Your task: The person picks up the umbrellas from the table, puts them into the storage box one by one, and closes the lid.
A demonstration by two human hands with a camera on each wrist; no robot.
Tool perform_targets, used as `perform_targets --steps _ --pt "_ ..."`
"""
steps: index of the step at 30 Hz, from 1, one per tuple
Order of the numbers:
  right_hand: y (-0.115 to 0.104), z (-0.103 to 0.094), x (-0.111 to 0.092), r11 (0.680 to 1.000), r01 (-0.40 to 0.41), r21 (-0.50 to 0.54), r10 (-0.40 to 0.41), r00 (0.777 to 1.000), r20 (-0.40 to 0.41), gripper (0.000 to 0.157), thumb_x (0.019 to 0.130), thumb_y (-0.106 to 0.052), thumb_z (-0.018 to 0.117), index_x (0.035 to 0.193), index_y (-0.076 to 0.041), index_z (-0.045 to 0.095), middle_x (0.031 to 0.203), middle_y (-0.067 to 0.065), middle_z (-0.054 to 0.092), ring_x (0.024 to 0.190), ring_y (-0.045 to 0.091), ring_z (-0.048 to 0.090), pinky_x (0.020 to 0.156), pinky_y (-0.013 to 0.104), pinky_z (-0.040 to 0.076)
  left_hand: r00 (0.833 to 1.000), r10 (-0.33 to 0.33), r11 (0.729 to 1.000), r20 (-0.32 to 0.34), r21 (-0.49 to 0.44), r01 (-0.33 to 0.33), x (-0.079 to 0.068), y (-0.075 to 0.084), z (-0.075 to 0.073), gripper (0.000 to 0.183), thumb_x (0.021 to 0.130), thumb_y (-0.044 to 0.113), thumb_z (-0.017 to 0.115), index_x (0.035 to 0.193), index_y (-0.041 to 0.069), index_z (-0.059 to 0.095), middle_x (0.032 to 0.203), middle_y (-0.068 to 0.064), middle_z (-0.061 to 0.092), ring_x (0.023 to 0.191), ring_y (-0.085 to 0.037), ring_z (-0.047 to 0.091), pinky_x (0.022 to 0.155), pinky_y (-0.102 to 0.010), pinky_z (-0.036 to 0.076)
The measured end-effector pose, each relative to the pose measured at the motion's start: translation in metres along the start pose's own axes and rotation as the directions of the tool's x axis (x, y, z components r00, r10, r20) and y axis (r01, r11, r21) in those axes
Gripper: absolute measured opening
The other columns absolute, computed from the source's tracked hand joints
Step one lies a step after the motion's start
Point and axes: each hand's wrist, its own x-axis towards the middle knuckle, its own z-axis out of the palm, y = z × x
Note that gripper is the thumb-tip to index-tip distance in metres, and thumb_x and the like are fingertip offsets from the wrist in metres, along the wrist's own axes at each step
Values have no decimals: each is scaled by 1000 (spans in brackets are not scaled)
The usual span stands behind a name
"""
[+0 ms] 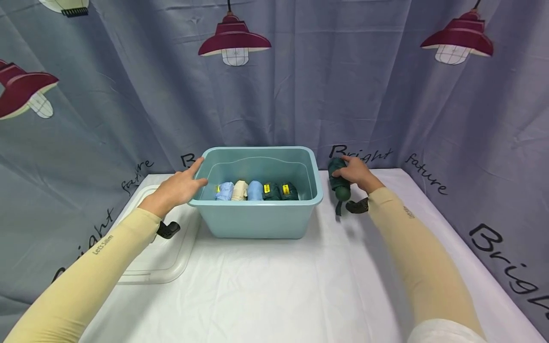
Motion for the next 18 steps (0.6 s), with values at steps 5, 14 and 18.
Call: perform_targets --steps 5,14,18 --pt "-12 -3 -4 999 46 13 -46 999 -3 85 97 -22 63 162 -6 11 151 33 39 127 45 54 102 56 47 1000 -3 1000 0 4 3 0 -2 -1 77 99 48 36 164 30 -1 149 -25 48 115 -40 61 82 -54 48" --pt "-46 -10 -16 995 102 -10 -102 995 1 84 97 -22 62 163 -7 13 158 32 29 133 45 47 103 58 45 1000 1 1000 -3 -7 -1 0 -4 0 76 99 47 36 164 30 -1 148 -24 49 111 -38 62 80 -53 47" --pt "-61 -15 -23 994 111 -25 -111 994 -7 83 96 -22 62 162 -7 14 159 32 25 136 46 44 103 57 45 1000 3 1000 -6 -11 -3 1 -2 0 76 99 48 36 164 31 -1 140 -22 56 102 -35 63 75 -49 47"
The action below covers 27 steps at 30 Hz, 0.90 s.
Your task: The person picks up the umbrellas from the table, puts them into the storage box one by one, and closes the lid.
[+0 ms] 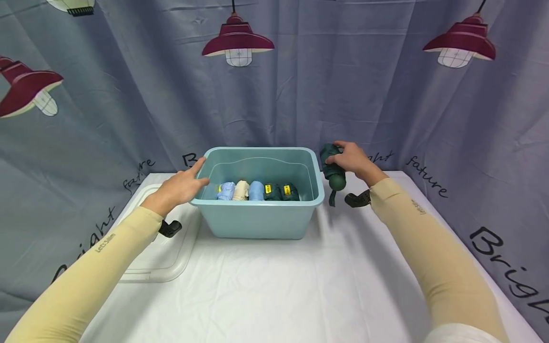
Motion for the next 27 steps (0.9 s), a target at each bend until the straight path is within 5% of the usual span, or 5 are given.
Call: perform_targets --steps 11,18,27 --pt "-43 -12 -15 992 35 -119 -37 999 -11 82 95 -33 63 162 -12 21 157 31 31 138 46 39 106 60 40 1000 -9 1000 0 -1 9 -1 0 -1 78 98 49 37 164 31 -1 148 -23 50 110 -38 62 80 -52 47" --pt "-67 -7 -24 985 83 -148 -76 996 55 80 94 -34 63 162 -14 24 156 25 37 127 39 52 95 52 48 1000 -10 1000 -4 -10 10 -1 1 1 78 98 50 37 164 32 0 151 -22 47 117 -40 60 89 -58 46" --pt "-93 10 -25 972 129 -195 -100 983 154 76 94 -33 63 159 -14 31 160 21 33 135 37 47 100 52 46 1000 -14 1000 -2 -10 14 0 2 3 78 98 50 37 164 32 -1 151 -22 47 117 -39 60 88 -56 46"
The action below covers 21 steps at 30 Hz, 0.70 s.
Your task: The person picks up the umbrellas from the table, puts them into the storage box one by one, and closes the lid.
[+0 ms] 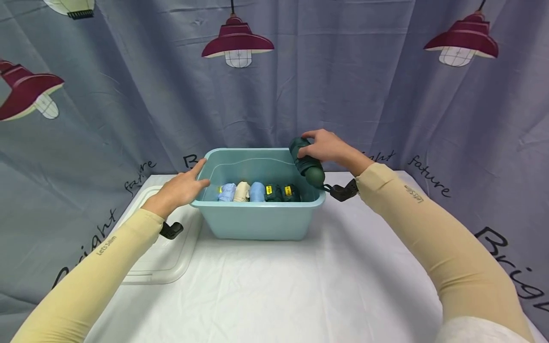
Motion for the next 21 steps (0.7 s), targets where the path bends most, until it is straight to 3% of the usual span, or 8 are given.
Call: perform_targets --steps 6,13,18,21 --pt "-18 8 9 999 31 -33 -28 996 83 71 94 -32 62 157 -13 36 155 19 41 123 32 58 93 46 52 1000 -5 1000 6 1 5 -2 0 -2 77 99 49 38 164 32 0 147 -21 51 107 -35 62 80 -51 47" --pt "-36 23 20 998 52 -42 -44 985 167 71 94 -31 63 157 -10 37 149 18 48 112 26 59 83 37 52 1000 -6 1000 -7 9 6 -2 -3 -3 78 99 49 38 164 31 -1 140 -21 57 101 -34 63 77 -50 47" --pt "-38 35 28 1000 18 -12 -14 971 240 72 95 -28 63 157 -6 34 147 19 50 105 24 63 79 33 55 1000 3 1000 -5 -2 -3 0 -3 -1 78 98 49 38 164 32 0 153 -20 46 118 -40 59 87 -56 46" --pt "-38 41 35 1000 4 -5 -2 957 289 72 96 -26 62 157 -4 33 148 19 49 108 24 64 82 34 56 1000 4 1000 1 0 -4 1 -2 0 78 98 49 37 163 32 -1 155 -19 43 118 -39 59 86 -55 46"
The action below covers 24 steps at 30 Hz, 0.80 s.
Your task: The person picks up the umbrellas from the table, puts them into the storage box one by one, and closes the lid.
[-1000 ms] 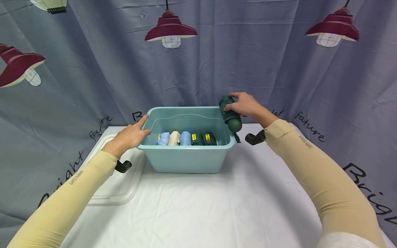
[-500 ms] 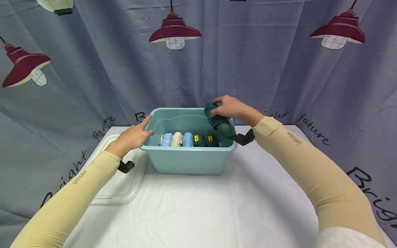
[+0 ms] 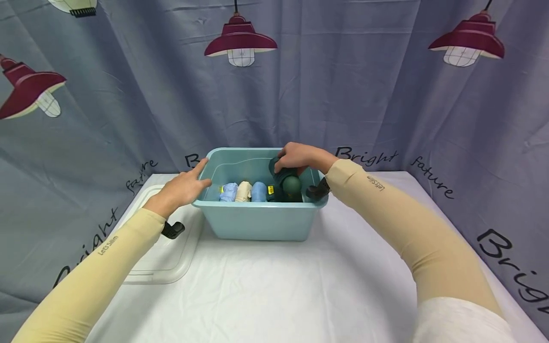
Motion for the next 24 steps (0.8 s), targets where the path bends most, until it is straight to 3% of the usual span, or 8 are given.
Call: perform_targets --steps 4,9,13,15,17,20,24 --pt "-5 2 10 1000 -7 -16 8 998 57 69 97 -25 62 156 -2 35 149 19 48 117 25 62 87 36 56 1000 1 1000 -8 13 -1 1 1 -4 77 99 49 38 164 31 -1 142 -20 55 98 -34 63 73 -48 46" --pt "-9 8 24 999 -9 -46 15 992 128 57 98 -25 62 147 1 48 136 18 58 106 22 65 85 35 57 1000 -2 1000 -6 25 2 2 3 -7 76 99 49 38 164 32 0 132 -18 61 94 -31 63 70 -45 46" --pt "-10 15 29 998 -38 -41 44 984 171 38 97 -24 63 127 0 65 113 11 67 90 16 67 79 32 57 1000 0 1000 5 29 0 1 4 -4 76 100 50 38 163 33 0 126 -17 63 92 -31 63 70 -45 46" --pt "-12 18 32 998 -52 -44 58 983 173 26 97 -25 64 108 -2 70 98 6 66 82 14 65 77 31 57 1000 2 999 0 34 -2 1 3 -3 75 99 50 37 163 34 1 125 -17 64 91 -30 63 69 -45 46" --pt "-13 21 36 997 -63 -52 71 984 165 20 96 -25 65 92 -6 69 87 2 63 77 13 64 79 33 57 1000 0 999 -7 37 0 1 2 -3 75 99 50 38 163 33 1 124 -17 64 91 -30 63 69 -45 46" --pt "-15 26 43 995 -73 -70 83 985 153 24 96 -25 65 78 -11 61 78 -1 57 72 12 62 83 37 57 1000 -2 999 -10 32 3 1 0 -2 75 100 49 37 163 33 1 112 -16 66 88 -29 63 67 -44 45" --pt "-16 31 51 991 -97 -93 112 979 169 26 98 -24 64 76 -12 54 78 0 53 70 12 63 86 39 57 1000 0 1000 -10 19 1 0 -1 -1 75 99 49 38 163 33 1 102 -14 67 85 -29 63 66 -44 45"
